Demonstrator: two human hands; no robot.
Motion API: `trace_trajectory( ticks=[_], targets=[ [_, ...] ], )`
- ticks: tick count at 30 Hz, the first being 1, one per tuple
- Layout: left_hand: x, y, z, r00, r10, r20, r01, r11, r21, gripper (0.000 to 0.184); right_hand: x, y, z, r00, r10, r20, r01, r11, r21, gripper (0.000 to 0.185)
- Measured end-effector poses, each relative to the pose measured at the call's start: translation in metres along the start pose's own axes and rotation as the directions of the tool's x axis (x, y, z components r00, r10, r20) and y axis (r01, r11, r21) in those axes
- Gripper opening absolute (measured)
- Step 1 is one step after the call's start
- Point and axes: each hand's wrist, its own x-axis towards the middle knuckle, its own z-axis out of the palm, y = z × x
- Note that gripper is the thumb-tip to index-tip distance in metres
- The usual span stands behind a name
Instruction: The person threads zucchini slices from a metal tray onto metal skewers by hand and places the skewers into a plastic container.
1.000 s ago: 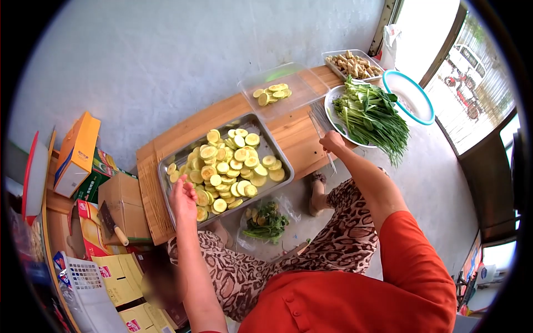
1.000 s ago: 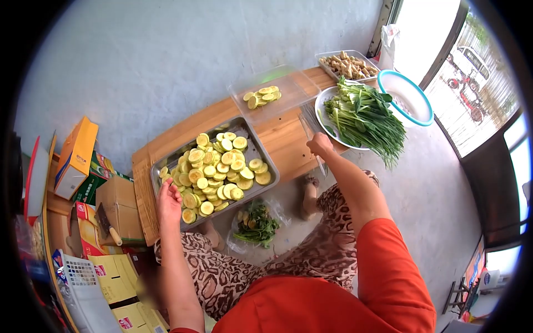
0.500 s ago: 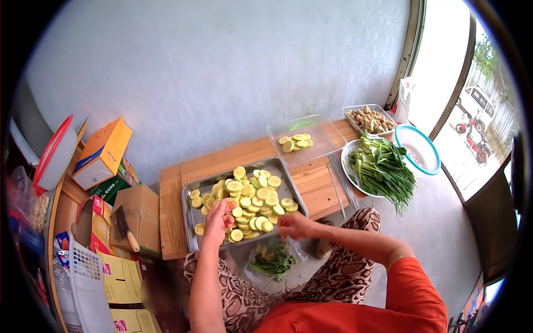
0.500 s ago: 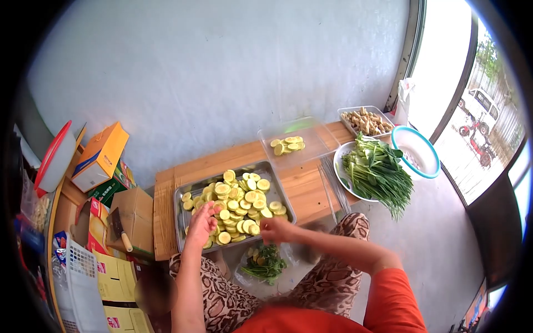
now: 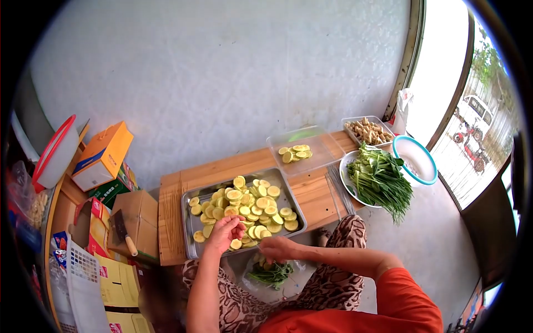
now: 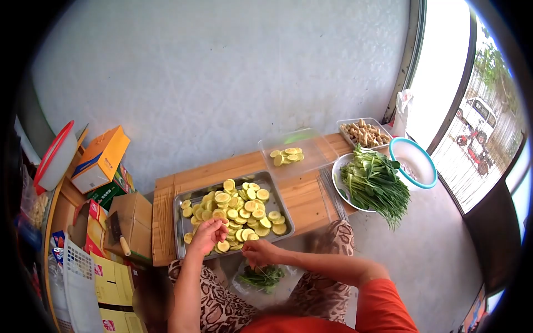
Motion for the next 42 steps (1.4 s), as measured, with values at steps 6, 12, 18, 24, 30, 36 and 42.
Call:
trace_trajectory(
  ticks=[6,12,18,24,30,36,42],
  targets=[
    [0.006,-0.003,0.000,0.978,0.092,-0.188,-0.082,0.995,0.065,0.033,0.003,0.016,-0.010,0.999,0.006,-0.032,-0.003,0.994,0.107,0.016],
    [0.010,-0.007,-0.012,0.944,0.115,-0.310,-0.082,0.990,0.118,0.032,0.028,0.057,-0.039,0.972,0.064,-0.224,0.046,0.890,0.453,0.012],
    [0.011,-0.007,-0.009,0.932,0.105,-0.347,-0.054,0.987,0.153,0.031,0.039,0.057,-0.045,0.943,0.124,-0.307,0.075,0.823,0.562,0.012],
    [0.014,-0.009,-0.011,0.937,0.100,-0.334,-0.047,0.986,0.162,0.029,0.033,0.050,-0.044,0.930,0.144,-0.339,0.082,0.818,0.570,0.014],
    [0.016,-0.010,-0.012,0.937,0.095,-0.337,-0.044,0.987,0.155,0.028,0.035,0.059,-0.042,0.924,0.143,-0.354,0.076,0.839,0.538,0.014],
    [0.014,-0.008,-0.011,0.931,0.098,-0.351,-0.049,0.988,0.146,0.028,0.036,0.063,-0.040,0.928,0.131,-0.349,0.071,0.858,0.509,0.015],
    [0.012,-0.008,-0.012,0.934,0.110,-0.341,-0.066,0.988,0.138,0.028,0.037,0.063,-0.038,0.926,0.134,-0.352,0.068,0.860,0.505,0.016]
  ],
)
